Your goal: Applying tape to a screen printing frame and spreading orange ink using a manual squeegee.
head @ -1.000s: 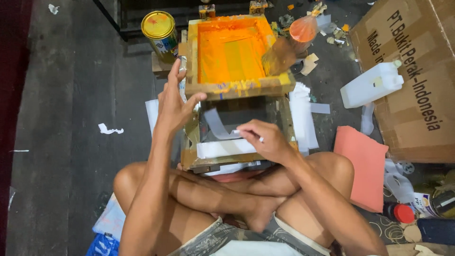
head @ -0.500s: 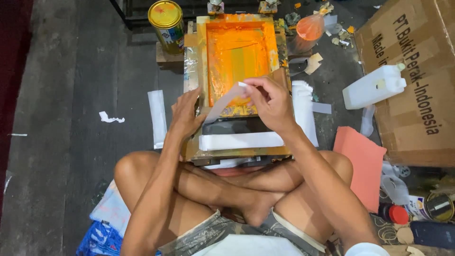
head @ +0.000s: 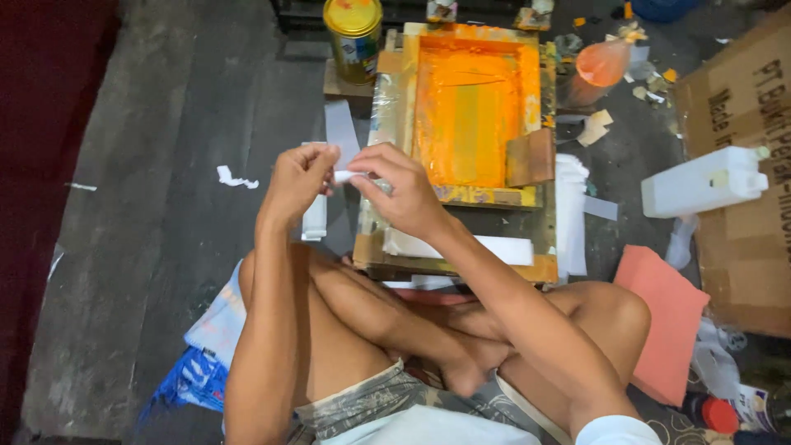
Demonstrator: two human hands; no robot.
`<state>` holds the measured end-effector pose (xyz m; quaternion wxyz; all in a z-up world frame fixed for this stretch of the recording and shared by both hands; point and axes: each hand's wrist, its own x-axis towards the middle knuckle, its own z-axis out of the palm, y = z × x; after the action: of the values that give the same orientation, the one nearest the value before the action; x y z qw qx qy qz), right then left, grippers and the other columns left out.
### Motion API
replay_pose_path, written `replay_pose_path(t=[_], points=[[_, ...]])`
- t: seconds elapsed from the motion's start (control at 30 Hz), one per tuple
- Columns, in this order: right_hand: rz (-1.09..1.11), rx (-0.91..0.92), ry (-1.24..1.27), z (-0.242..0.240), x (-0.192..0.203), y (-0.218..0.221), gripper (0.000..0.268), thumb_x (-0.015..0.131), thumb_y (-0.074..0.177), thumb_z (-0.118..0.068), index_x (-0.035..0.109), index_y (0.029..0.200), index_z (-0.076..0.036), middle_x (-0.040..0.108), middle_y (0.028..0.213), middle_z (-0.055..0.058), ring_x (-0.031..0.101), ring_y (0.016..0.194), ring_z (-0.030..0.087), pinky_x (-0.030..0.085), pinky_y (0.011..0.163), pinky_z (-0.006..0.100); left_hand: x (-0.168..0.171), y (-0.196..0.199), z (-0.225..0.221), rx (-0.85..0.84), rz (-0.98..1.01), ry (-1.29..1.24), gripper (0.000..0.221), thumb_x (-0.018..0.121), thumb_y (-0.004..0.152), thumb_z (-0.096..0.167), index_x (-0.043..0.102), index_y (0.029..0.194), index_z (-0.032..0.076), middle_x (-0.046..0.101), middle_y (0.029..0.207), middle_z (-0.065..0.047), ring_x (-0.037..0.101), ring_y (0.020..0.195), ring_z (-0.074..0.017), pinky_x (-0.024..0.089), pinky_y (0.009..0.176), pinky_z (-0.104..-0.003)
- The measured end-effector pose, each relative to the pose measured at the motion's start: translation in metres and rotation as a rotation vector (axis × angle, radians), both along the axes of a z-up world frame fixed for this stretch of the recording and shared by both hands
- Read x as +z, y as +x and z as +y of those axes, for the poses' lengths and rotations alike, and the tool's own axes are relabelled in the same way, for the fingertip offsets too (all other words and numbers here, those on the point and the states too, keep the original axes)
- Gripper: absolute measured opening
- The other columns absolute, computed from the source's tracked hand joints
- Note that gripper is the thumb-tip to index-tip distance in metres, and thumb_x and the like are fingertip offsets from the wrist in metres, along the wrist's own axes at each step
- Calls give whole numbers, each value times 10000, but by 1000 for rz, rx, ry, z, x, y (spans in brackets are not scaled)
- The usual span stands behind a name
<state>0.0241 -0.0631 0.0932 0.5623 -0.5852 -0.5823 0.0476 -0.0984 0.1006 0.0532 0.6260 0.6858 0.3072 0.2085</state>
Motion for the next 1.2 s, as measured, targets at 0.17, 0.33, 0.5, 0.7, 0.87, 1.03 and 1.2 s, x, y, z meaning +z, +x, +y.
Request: replay_pose_path(t=[0.17, 0.33, 0.5, 0.7, 0.87, 1.03, 1.2], points=[[385, -27, -279, 39, -49, -17, 282, 740, 948, -145, 692, 1212, -56, 680, 1160, 186, 733, 940, 266, 649, 765, 359, -39, -11, 36, 135, 65, -60, 188, 617, 1020, 200, 718, 1020, 41, 654, 780, -81, 690, 646, -154, 651, 553, -289], [1045, -38, -519, 81, -98, -25, 665, 744, 899, -171, 443, 1439, 73, 705, 1041, 214, 757, 824, 223, 669, 775, 305, -66, -20, 49, 137, 160, -72, 195, 570, 1049, 203, 693, 1042, 52, 646, 813, -147, 727, 575, -287, 658, 446, -339], [1103, -138, -628, 110, -153, -33, 520, 704, 850, -35, 562, 1330, 105, 727, 967, 186, 771, 765, 220, 687, 715, 306, -109, -22, 75, 158, 353, -59, 202, 613, 1004, 175, 736, 1024, 16, 675, 784, -242, 709, 556, -313, 668, 426, -382], [939, -344, -769, 141, -210, -47, 347, 706, 799, -12, 695, 1144, 31, 737, 711, 153, 748, 573, 212, 673, 565, 305, -180, -22, 96, 152, 612, -83, 183, 631, 962, 121, 746, 997, -16, 707, 832, -272, 722, 656, -363, 657, 470, -498], [735, -440, -986, 147, -274, -47, 231, 674, 842, -34, 743, 1061, -7, 722, 679, 154, 750, 603, 245, 640, 529, 351, -178, -28, 95, 78, 853, -121, 221, 656, 935, 79, 739, 894, -122, 716, 844, -326, 734, 686, -419, 629, 553, -593], [568, -506, -1045, 146, -299, -50, 185, 659, 852, -81, 801, 970, -92, 762, 857, 190, 766, 914, 366, 627, 701, 482, -149, -25, 89, -10, 948, -185, 272, 597, 960, 87, 746, 938, -139, 759, 861, -275, 764, 720, -366, 622, 669, -563], [549, -471, -1079, 141, -269, -54, 263, 612, 869, -60, 801, 1045, -108, 767, 1038, 190, 730, 1066, 390, 599, 882, 511, -196, -20, 106, 18, 943, -259, 293, 616, 969, 115, 715, 959, -160, 744, 870, -291, 762, 669, -365, 620, 606, -596]])
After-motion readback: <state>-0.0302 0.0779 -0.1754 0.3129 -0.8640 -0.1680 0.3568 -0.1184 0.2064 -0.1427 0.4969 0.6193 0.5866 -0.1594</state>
